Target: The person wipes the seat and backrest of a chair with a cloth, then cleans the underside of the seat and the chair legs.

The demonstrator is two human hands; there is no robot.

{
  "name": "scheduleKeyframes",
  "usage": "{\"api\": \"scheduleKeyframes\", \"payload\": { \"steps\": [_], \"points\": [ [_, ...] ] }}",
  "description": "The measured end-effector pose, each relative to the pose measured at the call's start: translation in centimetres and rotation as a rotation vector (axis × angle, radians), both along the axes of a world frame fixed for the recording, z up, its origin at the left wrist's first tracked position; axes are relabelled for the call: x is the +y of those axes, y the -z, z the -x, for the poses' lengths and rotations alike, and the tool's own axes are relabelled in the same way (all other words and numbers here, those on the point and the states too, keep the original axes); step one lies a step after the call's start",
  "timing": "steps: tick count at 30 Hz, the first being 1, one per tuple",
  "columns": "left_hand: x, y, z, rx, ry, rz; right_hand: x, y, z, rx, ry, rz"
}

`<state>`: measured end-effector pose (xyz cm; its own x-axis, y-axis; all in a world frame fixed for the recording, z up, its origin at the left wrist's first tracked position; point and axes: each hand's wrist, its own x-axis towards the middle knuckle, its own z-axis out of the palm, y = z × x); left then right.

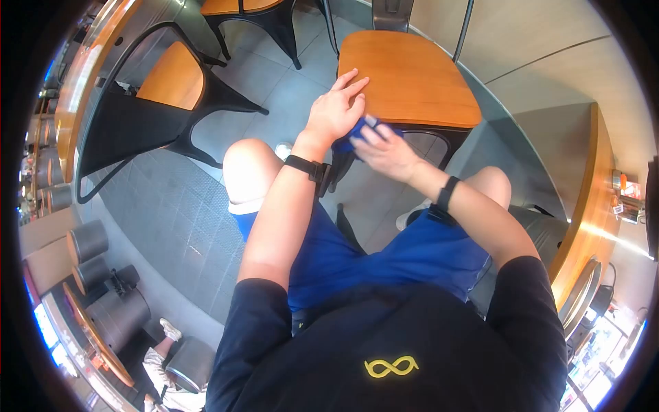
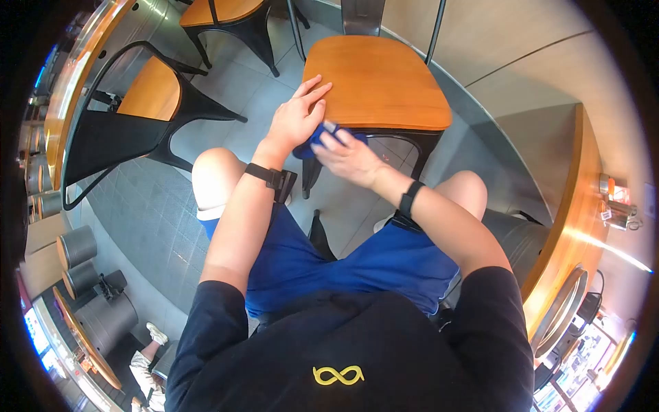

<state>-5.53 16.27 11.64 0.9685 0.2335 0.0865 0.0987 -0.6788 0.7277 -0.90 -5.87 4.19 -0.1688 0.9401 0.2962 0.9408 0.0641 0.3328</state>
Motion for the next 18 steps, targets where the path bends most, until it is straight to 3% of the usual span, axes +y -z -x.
{"api": "scheduleKeyframes", "payload": {
  "steps": [2, 3, 5, 9, 13, 15, 18],
  "points": [
    [0.0, 0.1, 0.1, 0.001, 0.001, 0.001, 0.9, 1.3, 1.3, -0.178, -0.126, 0.106],
    [-0.1, 0.0, 0.0, -0.008, -0.004, 0.004, 1.4, 1.3, 2.3, -0.181, -0.117, 0.105],
    [-0.1, 0.4, -0.1, -0.013, -0.004, -0.024, 2.5, 1.3, 4.1, -0.197, -0.193, 0.387],
    [0.1, 0.5, -0.2, 0.011, 0.002, -0.023, 2.6, 0.3, 4.6, -0.195, -0.149, 0.471],
    [0.4, 0.3, -0.1, 0.006, 0.026, -0.033, -1.7, -5.8, 0.4, -0.048, 0.124, 0.440],
    [0.3, 0.7, -0.2, -0.011, 0.021, -0.042, -6.1, -10.1, -2.7, 0.067, 0.224, 0.141],
    [0.1, 1.1, -0.2, -0.043, 0.004, -0.047, -12.0, -14.2, -5.4, 0.089, 0.486, 0.076]
  ]
}}
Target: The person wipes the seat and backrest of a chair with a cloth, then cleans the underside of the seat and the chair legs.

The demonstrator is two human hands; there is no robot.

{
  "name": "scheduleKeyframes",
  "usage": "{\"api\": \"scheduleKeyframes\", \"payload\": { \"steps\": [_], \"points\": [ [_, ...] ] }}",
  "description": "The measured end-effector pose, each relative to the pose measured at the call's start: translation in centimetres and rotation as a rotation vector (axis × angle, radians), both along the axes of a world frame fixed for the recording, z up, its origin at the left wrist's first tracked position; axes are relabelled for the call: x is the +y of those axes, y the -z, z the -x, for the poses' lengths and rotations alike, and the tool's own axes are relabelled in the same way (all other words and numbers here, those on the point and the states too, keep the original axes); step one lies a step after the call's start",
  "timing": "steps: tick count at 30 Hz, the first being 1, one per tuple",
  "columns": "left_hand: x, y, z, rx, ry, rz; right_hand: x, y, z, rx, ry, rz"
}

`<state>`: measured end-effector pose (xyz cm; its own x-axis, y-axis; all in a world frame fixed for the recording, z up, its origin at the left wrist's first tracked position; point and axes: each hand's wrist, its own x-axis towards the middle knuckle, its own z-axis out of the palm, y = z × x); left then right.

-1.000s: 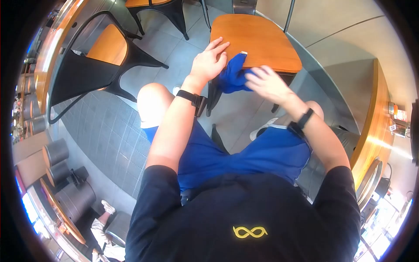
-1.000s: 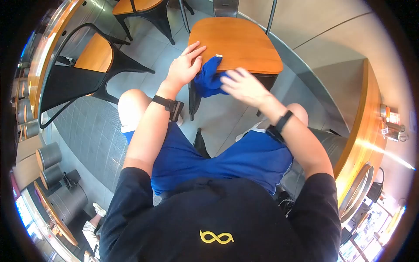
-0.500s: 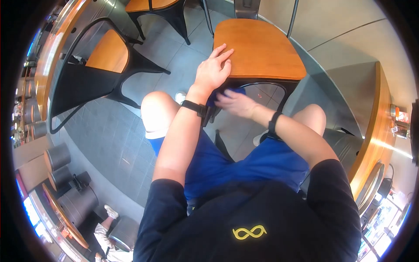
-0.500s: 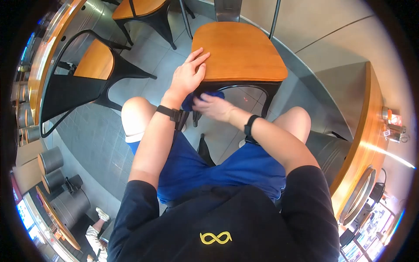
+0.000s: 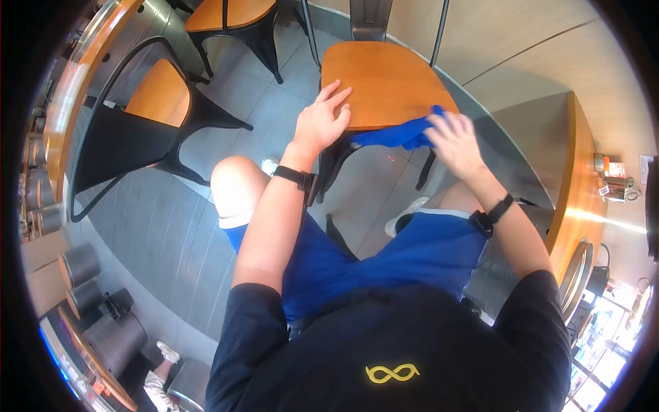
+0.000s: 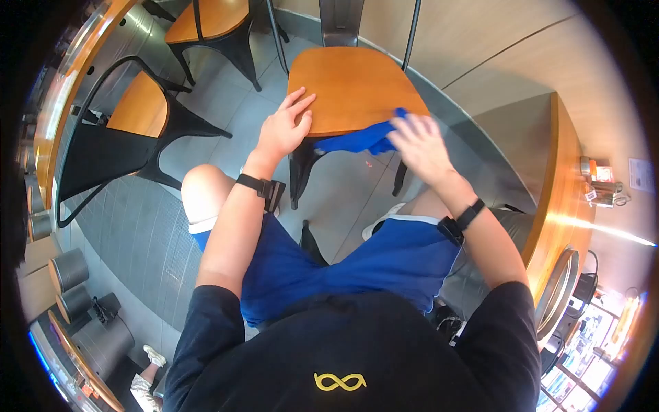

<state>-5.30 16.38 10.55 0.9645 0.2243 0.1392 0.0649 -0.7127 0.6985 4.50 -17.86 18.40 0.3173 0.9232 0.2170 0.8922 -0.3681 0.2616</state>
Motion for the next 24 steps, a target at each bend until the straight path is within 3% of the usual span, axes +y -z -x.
{"api": "scheduleKeyframes", "payload": {
  "steps": [3, 5, 6, 7, 9, 12, 17, 19, 22, 24],
  "points": [
    [-0.2, -0.3, 0.0, 0.016, -0.018, 0.016, -4.2, 1.4, -1.8, 0.108, 0.513, -0.231],
    [-0.3, -0.6, 0.1, 0.010, -0.029, 0.026, -8.2, 9.3, -5.2, 0.350, 0.817, -0.576],
    [-0.3, -0.4, 0.0, 0.006, -0.026, 0.021, -7.9, 11.4, -5.1, 0.772, 1.020, -0.901],
    [-0.3, -0.6, 0.0, 0.004, -0.018, 0.017, -6.3, 11.7, -4.1, 0.786, 1.021, -0.911],
    [-0.5, -0.8, 0.1, 0.022, -0.016, 0.011, -2.1, 12.5, -1.1, 1.069, 0.998, -1.389],
    [-0.9, -1.0, 0.1, 0.005, -0.039, -0.014, 1.2, 12.4, 2.0, 0.834, 0.917, -1.375],
    [-1.4, -0.6, 0.0, -0.081, -0.086, 0.004, 1.0, 16.3, 4.1, 0.488, 1.085, -0.955],
    [-1.5, -0.8, 0.1, -0.075, -0.083, 0.009, 0.3, 16.6, 4.1, 0.471, 1.047, -1.002],
    [-1.5, -0.9, -0.1, -0.077, -0.093, 0.011, 0.3, 17.9, 3.4, 0.499, 1.175, -1.129],
    [-1.5, -0.7, -0.1, -0.080, -0.096, 0.007, 0.4, 19.1, 3.1, 0.645, 1.362, -1.373]
  ]
}}
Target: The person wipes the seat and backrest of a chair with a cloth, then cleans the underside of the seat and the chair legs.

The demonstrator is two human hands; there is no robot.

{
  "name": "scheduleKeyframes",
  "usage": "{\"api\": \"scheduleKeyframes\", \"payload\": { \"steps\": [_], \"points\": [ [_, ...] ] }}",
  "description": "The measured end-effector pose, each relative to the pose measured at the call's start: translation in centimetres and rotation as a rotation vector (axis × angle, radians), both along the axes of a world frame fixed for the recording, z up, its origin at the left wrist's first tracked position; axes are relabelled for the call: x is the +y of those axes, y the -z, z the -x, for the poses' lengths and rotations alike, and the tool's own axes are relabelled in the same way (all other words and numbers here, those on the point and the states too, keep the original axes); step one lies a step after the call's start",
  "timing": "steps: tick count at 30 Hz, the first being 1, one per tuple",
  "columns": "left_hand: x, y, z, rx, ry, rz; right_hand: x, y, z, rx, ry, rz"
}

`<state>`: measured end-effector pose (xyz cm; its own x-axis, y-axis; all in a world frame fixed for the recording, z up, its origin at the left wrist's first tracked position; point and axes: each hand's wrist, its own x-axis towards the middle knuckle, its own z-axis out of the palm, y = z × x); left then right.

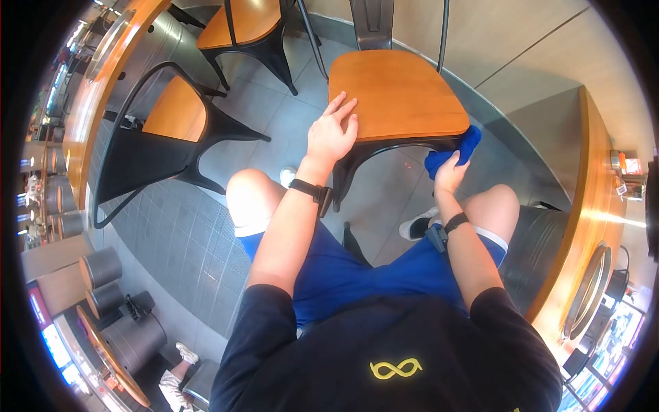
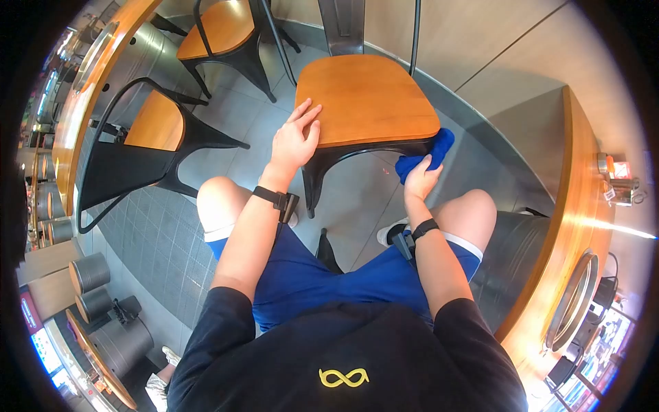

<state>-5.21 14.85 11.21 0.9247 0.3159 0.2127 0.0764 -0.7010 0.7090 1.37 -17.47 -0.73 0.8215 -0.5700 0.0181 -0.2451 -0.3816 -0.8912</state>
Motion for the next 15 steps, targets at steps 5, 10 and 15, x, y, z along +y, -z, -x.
{"api": "scheduleKeyframes", "payload": {
  "steps": [5, 10, 15],
  "points": [
    [0.0, 0.1, 0.0, -0.033, -0.012, -0.006, 0.0, -1.5, 0.2, -0.153, -0.123, 0.083],
    [-0.1, -0.2, 0.0, -0.004, -0.023, 0.005, 1.3, -4.7, 1.0, -0.364, -0.375, 0.459],
    [-0.1, 0.2, -0.1, 0.003, -0.006, -0.001, -0.3, 2.7, 2.5, -0.119, -0.068, 0.086]
  ]
}}
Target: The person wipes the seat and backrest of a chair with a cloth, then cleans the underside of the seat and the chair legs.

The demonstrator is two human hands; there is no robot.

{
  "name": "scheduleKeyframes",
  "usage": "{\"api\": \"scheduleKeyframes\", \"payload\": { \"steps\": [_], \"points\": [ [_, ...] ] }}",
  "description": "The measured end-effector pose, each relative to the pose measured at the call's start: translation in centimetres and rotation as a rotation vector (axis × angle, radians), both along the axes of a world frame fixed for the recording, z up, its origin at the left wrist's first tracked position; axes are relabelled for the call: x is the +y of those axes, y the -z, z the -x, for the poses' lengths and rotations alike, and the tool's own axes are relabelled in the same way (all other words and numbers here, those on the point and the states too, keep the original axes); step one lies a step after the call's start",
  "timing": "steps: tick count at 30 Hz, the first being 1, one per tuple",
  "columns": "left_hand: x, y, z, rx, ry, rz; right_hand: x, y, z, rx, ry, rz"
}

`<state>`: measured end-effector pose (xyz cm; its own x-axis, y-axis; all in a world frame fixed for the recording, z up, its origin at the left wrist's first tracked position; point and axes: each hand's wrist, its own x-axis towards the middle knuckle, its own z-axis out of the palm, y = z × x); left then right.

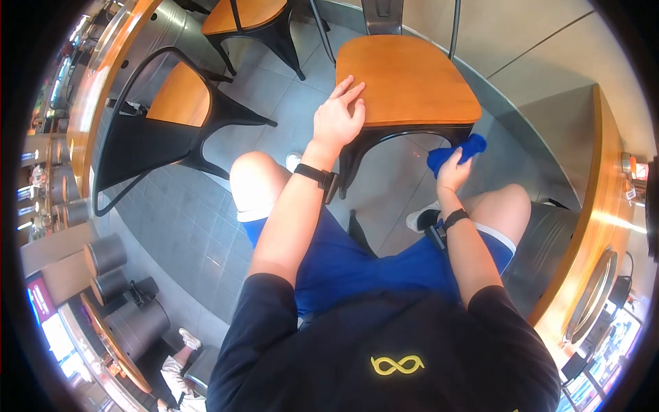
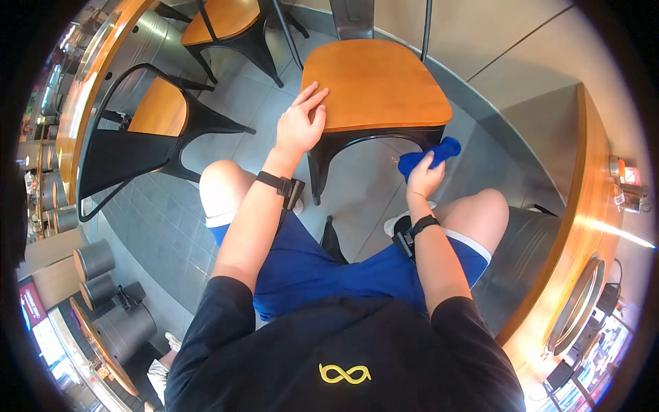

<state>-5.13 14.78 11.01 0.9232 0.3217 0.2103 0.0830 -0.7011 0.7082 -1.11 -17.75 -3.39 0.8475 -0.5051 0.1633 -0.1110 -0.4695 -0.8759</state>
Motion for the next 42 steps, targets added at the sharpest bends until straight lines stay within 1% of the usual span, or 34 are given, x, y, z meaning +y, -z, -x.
{"api": "scheduleKeyframes", "payload": {
  "steps": [2, 3, 5, 6, 8, 9, 10, 11, 12, 13, 14, 15, 16, 18, 19, 20, 22, 23, 24, 25, 26, 28, 29, 30, 32, 33, 34, 36, 37, 38, 39, 40, 41, 42],
  "points": [
    [0.0, -0.4, 0.1, 0.018, -0.003, 0.012, -2.1, 4.9, 0.1, 0.171, 0.125, -0.161],
    [0.0, -0.4, 0.1, 0.018, -0.004, 0.009, -2.6, 5.2, -0.1, 0.172, 0.123, -0.163],
    [0.0, -0.3, 0.1, 0.022, -0.005, -0.001, -3.2, 5.9, -0.4, 0.306, 0.117, -0.182],
    [0.0, -0.3, 0.1, 0.022, -0.010, -0.003, -2.7, 4.8, -0.4, 0.306, 0.112, -0.183],
    [0.0, -0.2, 0.0, 0.019, -0.013, 0.017, -1.0, -0.7, -0.4, 0.233, 0.015, -0.029],
    [-0.1, -0.2, 0.0, 0.019, -0.018, 0.017, -0.2, -3.2, -0.7, 0.166, -0.032, -0.036],
    [-0.1, -0.2, 0.0, 0.020, -0.020, 0.019, -0.1, -5.0, -1.3, 0.167, -0.038, -0.034],
    [-0.1, -0.3, 0.1, 0.021, -0.023, 0.020, 0.0, -6.4, -2.0, -0.011, -0.188, 0.035],
    [-0.1, -0.3, 0.1, 0.024, -0.030, 0.020, 0.2, -7.5, -2.4, -0.189, -0.338, 0.102],
    [-0.1, -0.4, 0.2, 0.027, -0.027, 0.012, 0.7, -8.4, -2.5, -0.182, -0.344, 0.101],
    [-0.1, -0.5, 0.3, 0.030, -0.019, 0.002, 1.4, -9.3, -2.5, -0.257, -0.368, 0.108],
    [0.1, -0.3, 0.4, 0.032, -0.016, -0.006, 1.8, -9.5, -2.6, -0.336, -0.385, 0.113],
    [0.1, -0.2, 0.3, 0.030, -0.018, 0.001, 1.8, -8.9, -2.4, -0.338, -0.374, 0.106],
    [-0.2, -0.3, 0.1, 0.019, 0.005, 0.000, 1.4, -5.3, -1.6, -0.257, -0.171, 0.272],
    [-0.3, -0.6, 0.1, 0.017, -0.005, -0.007, 0.7, -1.5, -1.5, -0.132, -0.026, 0.082],
    [-0.3, -0.7, 0.2, 0.013, -0.012, -0.015, 1.4, -1.9, -0.6, 0.035, 0.125, -0.127],
    [-0.3, -0.4, 0.2, 0.001, 0.012, -0.034, 0.0, 1.0, -0.2, 0.367, 0.303, -0.161],
    [-0.3, -0.2, 0.1, -0.007, -0.001, -0.041, -0.4, 1.9, -0.1, 0.358, 0.340, -0.185],
    [-0.2, -0.5, 0.1, -0.020, 0.030, -0.051, -0.1, 1.0, -0.3, 0.421, 0.337, -0.166],
    [-0.3, -0.8, 0.1, 0.013, 0.015, -0.044, 0.2, -0.4, -0.7, 0.480, 0.326, -0.138],
    [-0.5, -0.9, 0.2, 0.048, -0.009, -0.027, 0.8, -1.6, -0.5, 0.366, 0.287, -0.159],
    [-0.4, -0.8, 0.1, 0.031, -0.005, -0.026, 1.5, -2.7, -1.3, 0.201, 0.191, -0.045],
    [-0.3, -0.3, 0.0, 0.024, -0.004, -0.029, 1.7, -3.5, -1.7, 0.091, 0.059, -0.052],
    [-0.2, 0.0, -0.1, 0.020, -0.009, -0.030, 2.4, -6.0, -1.8, -0.013, -0.082, -0.056],
    [-0.3, -0.4, 0.0, 0.039, -0.009, -0.028, 3.2, -11.0, -1.7, -0.174, -0.292, 0.103],
    [-0.2, -0.1, -0.1, 0.020, 0.000, -0.020, 3.1, -10.3, -1.8, -0.128, -0.316, -0.072],
    [-0.1, 0.2, 0.1, 0.009, -0.004, -0.012, 2.4, -9.0, -1.5, -0.107, -0.373, -0.043],
    [0.0, 0.5, 0.4, -0.011, -0.060, -0.017, 2.0, -5.3, -1.1, -0.180, -0.150, 0.207],
    [0.1, 0.5, 0.3, -0.021, -0.033, -0.005, 2.2, -3.8, -0.3, -0.172, -0.038, 0.014],
    [0.3, 0.1, 0.4, -0.034, -0.012, -0.006, 1.4, -1.0, -0.3, -0.095, 0.066, -0.080],
    [0.1, 0.5, 0.5, -0.073, -0.029, -0.026, 0.4, 0.5, -0.1, 0.273, 0.239, -0.107],
    [0.1, 1.0, 0.2, -0.108, -0.040, -0.060, -0.4, 1.7, 0.3, 0.461, 0.283, -0.184],
    [0.1, 0.8, 0.3, -0.091, -0.051, -0.039, -1.4, 3.2, 0.0, 0.528, 0.312, -0.211],
    [0.0, 0.6, 0.4, -0.071, -0.051, -0.022, -1.4, 2.7, -0.3, 0.470, 0.278, -0.110]
  ]
}}
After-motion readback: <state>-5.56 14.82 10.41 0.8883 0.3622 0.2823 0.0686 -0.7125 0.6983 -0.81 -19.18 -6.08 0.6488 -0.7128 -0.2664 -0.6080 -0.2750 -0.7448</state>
